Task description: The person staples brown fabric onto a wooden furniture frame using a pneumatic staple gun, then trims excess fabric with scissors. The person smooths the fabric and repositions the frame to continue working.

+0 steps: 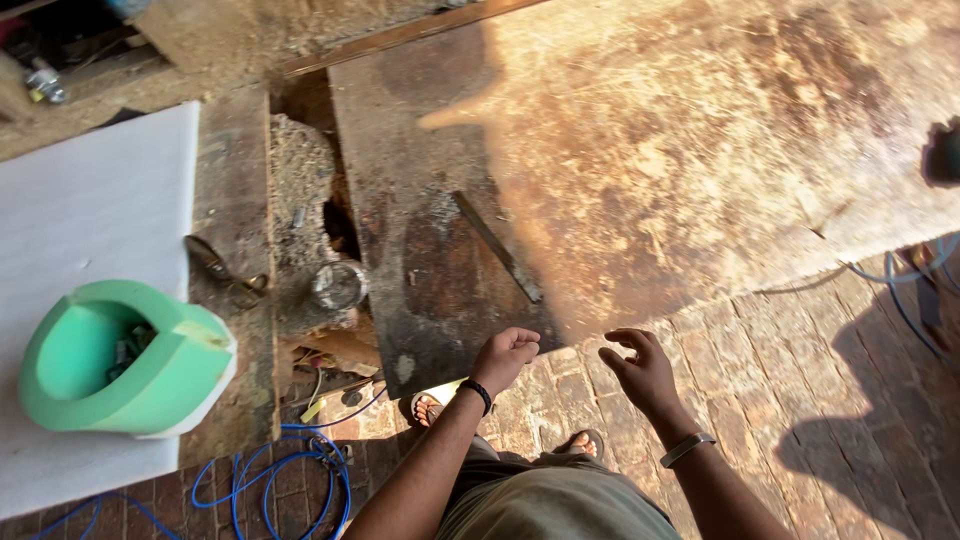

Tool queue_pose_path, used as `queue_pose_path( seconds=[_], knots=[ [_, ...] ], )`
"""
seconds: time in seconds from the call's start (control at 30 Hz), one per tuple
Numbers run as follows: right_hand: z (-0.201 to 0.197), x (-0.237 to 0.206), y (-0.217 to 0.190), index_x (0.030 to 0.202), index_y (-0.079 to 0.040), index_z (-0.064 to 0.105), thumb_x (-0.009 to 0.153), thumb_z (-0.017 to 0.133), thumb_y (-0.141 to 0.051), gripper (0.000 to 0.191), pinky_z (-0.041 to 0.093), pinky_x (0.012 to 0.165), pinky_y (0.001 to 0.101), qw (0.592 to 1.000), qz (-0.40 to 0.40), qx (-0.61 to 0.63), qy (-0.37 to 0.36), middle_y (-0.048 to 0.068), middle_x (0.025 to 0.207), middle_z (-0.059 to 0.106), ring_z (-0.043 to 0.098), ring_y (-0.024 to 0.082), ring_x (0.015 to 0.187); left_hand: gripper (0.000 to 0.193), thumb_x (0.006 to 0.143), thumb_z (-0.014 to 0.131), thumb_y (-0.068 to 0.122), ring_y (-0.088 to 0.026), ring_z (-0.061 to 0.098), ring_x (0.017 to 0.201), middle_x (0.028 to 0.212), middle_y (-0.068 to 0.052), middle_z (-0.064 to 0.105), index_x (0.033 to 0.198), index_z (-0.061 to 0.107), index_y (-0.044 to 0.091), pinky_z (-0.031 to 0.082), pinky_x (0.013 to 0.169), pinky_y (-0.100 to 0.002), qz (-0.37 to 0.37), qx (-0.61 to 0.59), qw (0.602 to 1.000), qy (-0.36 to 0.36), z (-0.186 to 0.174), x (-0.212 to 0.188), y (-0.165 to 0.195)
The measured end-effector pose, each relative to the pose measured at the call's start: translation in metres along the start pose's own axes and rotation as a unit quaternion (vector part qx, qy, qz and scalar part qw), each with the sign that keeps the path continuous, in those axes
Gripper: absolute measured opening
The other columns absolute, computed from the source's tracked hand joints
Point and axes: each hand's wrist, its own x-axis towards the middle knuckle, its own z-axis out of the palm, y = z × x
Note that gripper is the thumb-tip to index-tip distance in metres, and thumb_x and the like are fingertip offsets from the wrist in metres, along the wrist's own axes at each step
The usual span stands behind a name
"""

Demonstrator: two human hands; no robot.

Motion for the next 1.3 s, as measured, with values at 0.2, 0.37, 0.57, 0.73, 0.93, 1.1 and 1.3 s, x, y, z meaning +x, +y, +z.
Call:
queue_pose_path(
  seconds=[0.2,0.37,0.57,0.73,0.93,1.1,1.3],
  knots=[
    [-0.139,-0.049,0.104,0.118,-0.008,0.074,0.086,0.078,-0.027,0.037,0.054,0.096,0.038,0.99,0.072,0.032,0.116,0.01,0.12,0.075,0.07,0.023,0.118,0.036,0.091,0.069,0.026,-0.012,0.072,0.092,0.105,-0.004,0.075,0.121,0.07,0.006,0.058,0.083,-0.031,0.066,0.054,0.989,-0.121,0.154,0.024,0.044],
    [-0.205,-0.047,0.147,0.118,-0.009,0.074,0.086,0.075,-0.03,0.038,0.056,0.096,0.0376,0.981,0.128,0.041,0.137,0.009,0.117,0.077,0.073,0.021,0.113,0.034,0.091,0.07,0.024,-0.015,0.073,0.09,0.102,-0.005,0.077,0.118,0.072,0.003,0.058,0.083,-0.031,0.061,0.086,0.984,-0.144,0.222,0.069,0.075],
    [-0.26,0.0,0.179,0.116,-0.011,0.075,0.086,0.075,-0.034,0.038,0.055,0.098,0.0379,0.988,0.12,-0.027,0.095,0.01,0.122,0.069,0.068,0.023,0.118,0.035,0.089,0.07,0.023,-0.015,0.074,0.095,0.106,-0.005,0.078,0.119,0.073,0.005,0.058,0.084,-0.03,0.103,0.052,0.982,-0.147,0.3,0.152,0.117],
    [-0.323,0.05,0.188,0.118,-0.013,0.074,0.085,0.076,-0.035,0.04,0.055,0.1,0.0385,0.985,0.157,-0.046,0.059,0.01,0.121,0.068,0.067,0.024,0.121,0.034,0.09,0.069,0.026,-0.022,0.072,0.11,0.121,-0.007,0.076,0.121,0.075,0.014,0.056,0.096,-0.036,0.105,0.206,0.967,-0.104,0.386,0.209,0.181],
    [-0.403,0.104,0.195,0.118,-0.012,0.074,0.086,0.076,-0.034,0.04,0.053,0.101,0.0411,0.982,0.173,-0.033,0.069,0.01,0.125,0.065,0.064,0.026,0.124,0.058,0.095,0.06,0.028,-0.029,0.032,0.149,0.166,-0.009,0.03,0.15,0.047,0.018,0.029,0.12,-0.048,0.192,0.429,0.869,-0.154,0.478,0.255,0.259],
    [-0.454,0.181,0.214,0.118,-0.014,0.075,0.087,0.076,-0.035,0.039,0.055,0.1,0.0406,0.986,0.133,-0.098,0.004,0.01,0.126,0.066,0.066,0.026,0.121,0.071,0.099,0.055,0.031,-0.029,0.011,0.157,0.171,-0.011,0.011,0.16,0.026,0.009,0.01,0.127,-0.049,0.168,0.54,0.809,-0.16,0.503,0.284,0.265],
    [-0.471,0.305,0.207,0.122,-0.016,0.073,0.09,0.074,-0.035,0.037,0.054,0.101,0.0408,0.975,0.071,-0.157,-0.14,0.008,0.13,0.068,0.066,0.025,0.122,0.077,0.089,0.062,0.018,-0.026,0.017,0.157,0.171,-0.006,0.019,0.159,0.033,0.008,0.013,0.127,-0.047,0.121,0.51,0.851,-0.045,0.483,0.267,0.233]
  ],
)
